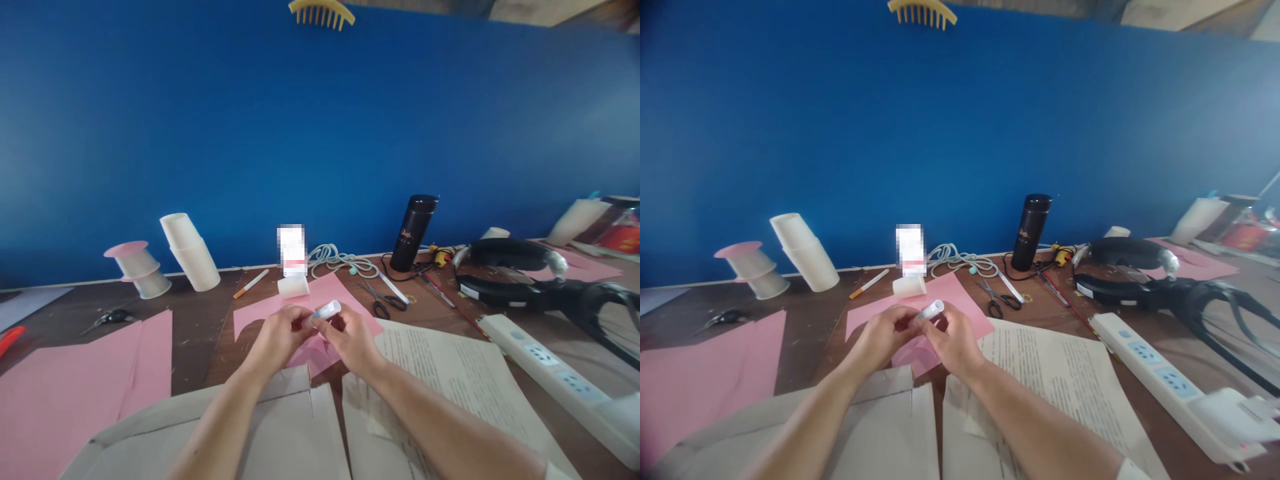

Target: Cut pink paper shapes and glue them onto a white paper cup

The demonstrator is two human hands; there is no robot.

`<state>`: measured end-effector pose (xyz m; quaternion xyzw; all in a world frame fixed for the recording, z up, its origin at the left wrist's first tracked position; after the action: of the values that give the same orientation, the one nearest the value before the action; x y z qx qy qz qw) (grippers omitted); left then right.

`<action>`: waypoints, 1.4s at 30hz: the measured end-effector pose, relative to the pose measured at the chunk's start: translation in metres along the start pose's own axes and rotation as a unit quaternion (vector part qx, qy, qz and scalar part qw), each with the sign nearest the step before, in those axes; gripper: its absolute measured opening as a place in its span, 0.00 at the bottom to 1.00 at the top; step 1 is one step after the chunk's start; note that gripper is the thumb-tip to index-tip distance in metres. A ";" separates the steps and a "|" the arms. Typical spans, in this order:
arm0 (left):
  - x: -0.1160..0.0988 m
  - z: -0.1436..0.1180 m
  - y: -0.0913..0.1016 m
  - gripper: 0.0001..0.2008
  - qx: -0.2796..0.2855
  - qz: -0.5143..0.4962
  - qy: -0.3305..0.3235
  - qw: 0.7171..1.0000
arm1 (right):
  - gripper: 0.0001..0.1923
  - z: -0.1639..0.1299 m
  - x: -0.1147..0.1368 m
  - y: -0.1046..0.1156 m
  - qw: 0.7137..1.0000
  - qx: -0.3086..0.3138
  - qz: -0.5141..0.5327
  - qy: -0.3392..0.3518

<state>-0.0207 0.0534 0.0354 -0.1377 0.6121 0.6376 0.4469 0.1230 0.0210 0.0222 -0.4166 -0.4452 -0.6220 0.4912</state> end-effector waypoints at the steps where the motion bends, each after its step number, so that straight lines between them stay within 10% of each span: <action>1: 0.000 0.000 0.000 0.11 -0.002 -0.003 0.008 1.000 | 0.11 0.000 -0.001 0.000 1.000 0.004 0.004 0.000; 15: -0.001 0.003 -0.002 0.15 -0.018 0.007 -0.021 1.000 | 0.18 0.011 -0.014 0.011 0.993 -0.065 0.072 -0.068; 22: 0.029 0.007 0.015 0.15 -0.201 0.180 -0.047 0.962 | 0.16 0.028 -0.045 0.041 0.862 -0.247 0.397 -0.195; 29: 0.038 0.008 0.011 0.13 -0.196 0.220 -0.038 0.955 | 0.12 0.026 -0.046 0.043 0.843 -0.212 0.449 -0.207; 34: 0.037 0.008 0.013 0.14 -0.208 0.238 -0.042 0.948 | 0.15 0.029 -0.037 0.042 0.912 -0.148 0.339 -0.178; 38: 0.034 0.008 0.014 0.16 -0.225 0.272 -0.039 0.935 | 0.14 0.024 -0.017 0.033 0.997 -0.041 0.028 -0.058; 42: 0.030 0.011 0.012 0.23 -0.213 0.297 -0.034 0.930 | 0.15 0.010 0.003 0.022 0.954 0.028 -0.275 0.113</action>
<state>-0.0423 0.0774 0.0235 -0.0192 0.4589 0.8612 0.2177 0.1452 0.0272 0.0305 -0.1908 -0.5010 -0.7637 0.3596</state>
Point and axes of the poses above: each hand's wrist, its own z-axis towards the middle knuckle, its own y-axis out of the back of the hand, x = y × z, the point moved 4 cm from there along z, towards the middle knuckle, and after that the axes turned 5 degrees about z, right-handed, at the moved point
